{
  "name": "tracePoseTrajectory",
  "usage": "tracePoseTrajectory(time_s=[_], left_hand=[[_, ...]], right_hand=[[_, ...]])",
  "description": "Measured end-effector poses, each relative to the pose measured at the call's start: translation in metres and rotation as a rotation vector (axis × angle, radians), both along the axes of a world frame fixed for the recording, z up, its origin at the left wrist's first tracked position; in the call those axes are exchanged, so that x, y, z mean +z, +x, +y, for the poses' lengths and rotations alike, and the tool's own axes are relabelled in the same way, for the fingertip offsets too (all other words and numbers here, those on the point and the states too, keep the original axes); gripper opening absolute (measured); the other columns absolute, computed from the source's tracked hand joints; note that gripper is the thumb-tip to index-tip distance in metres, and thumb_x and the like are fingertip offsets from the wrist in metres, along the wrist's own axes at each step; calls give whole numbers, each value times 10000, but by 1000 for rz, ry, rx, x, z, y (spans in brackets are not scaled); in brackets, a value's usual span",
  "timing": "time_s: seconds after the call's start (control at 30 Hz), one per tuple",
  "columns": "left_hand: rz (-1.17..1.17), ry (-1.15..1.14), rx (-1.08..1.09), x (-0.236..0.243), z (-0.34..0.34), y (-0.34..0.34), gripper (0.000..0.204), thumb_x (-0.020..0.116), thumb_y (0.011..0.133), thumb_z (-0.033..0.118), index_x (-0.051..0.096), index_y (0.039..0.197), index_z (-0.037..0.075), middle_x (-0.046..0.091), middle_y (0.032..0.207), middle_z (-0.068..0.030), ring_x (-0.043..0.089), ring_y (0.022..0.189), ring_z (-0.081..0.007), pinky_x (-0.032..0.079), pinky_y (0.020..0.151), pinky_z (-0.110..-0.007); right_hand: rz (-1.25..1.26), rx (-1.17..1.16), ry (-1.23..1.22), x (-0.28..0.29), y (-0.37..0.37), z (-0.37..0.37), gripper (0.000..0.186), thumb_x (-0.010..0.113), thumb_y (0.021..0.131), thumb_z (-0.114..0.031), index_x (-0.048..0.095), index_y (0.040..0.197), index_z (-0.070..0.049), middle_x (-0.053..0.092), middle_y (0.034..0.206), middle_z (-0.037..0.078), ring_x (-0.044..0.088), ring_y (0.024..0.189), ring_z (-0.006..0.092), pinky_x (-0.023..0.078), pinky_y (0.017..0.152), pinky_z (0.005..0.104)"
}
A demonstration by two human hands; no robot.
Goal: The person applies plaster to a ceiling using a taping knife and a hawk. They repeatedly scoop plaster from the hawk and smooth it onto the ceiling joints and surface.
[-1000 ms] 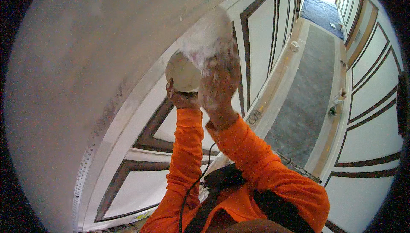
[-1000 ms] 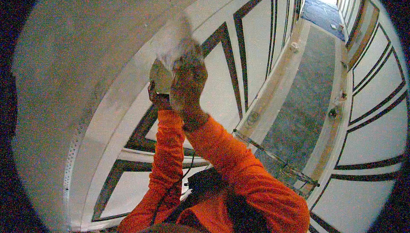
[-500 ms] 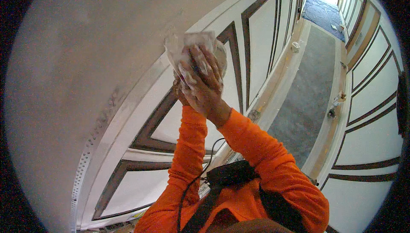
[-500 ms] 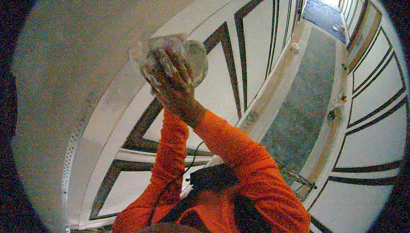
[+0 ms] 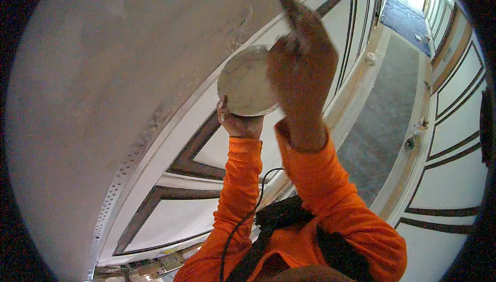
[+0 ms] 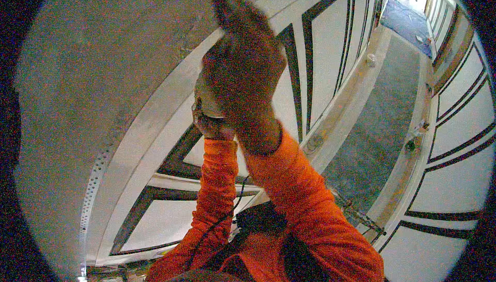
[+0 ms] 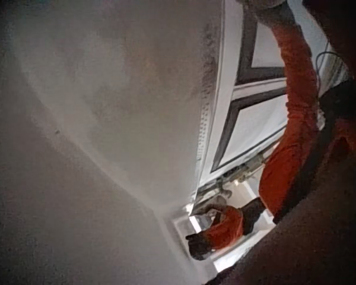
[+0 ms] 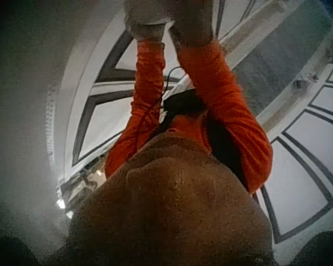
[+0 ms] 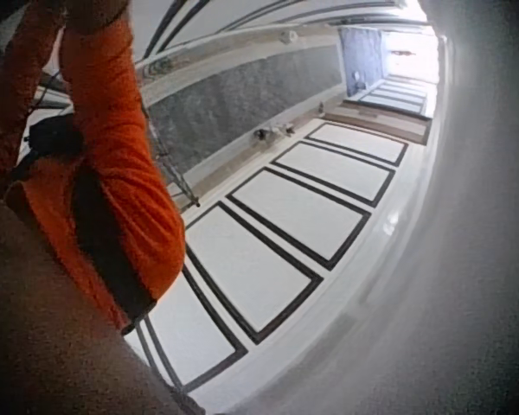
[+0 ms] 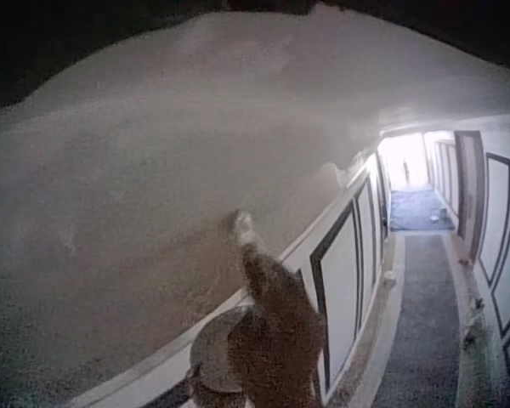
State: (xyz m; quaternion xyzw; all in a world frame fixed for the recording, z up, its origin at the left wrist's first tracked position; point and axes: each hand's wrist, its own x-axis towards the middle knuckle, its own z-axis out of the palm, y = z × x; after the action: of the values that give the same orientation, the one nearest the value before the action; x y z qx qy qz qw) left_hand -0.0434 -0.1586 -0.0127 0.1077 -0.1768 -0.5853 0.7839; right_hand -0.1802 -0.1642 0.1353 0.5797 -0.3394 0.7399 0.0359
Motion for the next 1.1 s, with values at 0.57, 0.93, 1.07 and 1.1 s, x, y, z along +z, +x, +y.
tracePoseTrajectory(time_s=[0.57,0.93,1.07,1.1], left_hand=[[2,42,-18,-15,-22,-8,679,617,748,368,448,1359,127,457,1381,-128,433,1271,-328,354,1036,-597],[32,26,-148,-28,-69,-40,636,574,803,376,423,1374,141,455,1375,-127,426,1270,-354,357,1033,-596],[47,24,-171,-13,-69,-51,641,588,794,377,430,1369,141,463,1369,-126,434,1258,-356,363,1025,-595],[63,32,-181,-10,-68,-51,639,591,792,376,435,1365,141,468,1365,-125,439,1254,-357,364,1023,-594]], right_hand=[[103,-97,-301,-36,-14,-77,375,506,905,-115,545,1268,-28,546,1310,160,506,1219,353,396,1027,464],[-69,-216,50,-9,-68,-101,557,510,731,0,549,1284,-52,665,1088,152,636,707,298,524,659,383],[-48,-24,344,5,-65,-95,501,466,756,21,590,1237,-44,631,700,108,588,546,153,517,562,342],[-105,5,107,7,-55,-87,519,472,739,30,593,1239,-45,649,824,127,618,669,197,523,644,345]])
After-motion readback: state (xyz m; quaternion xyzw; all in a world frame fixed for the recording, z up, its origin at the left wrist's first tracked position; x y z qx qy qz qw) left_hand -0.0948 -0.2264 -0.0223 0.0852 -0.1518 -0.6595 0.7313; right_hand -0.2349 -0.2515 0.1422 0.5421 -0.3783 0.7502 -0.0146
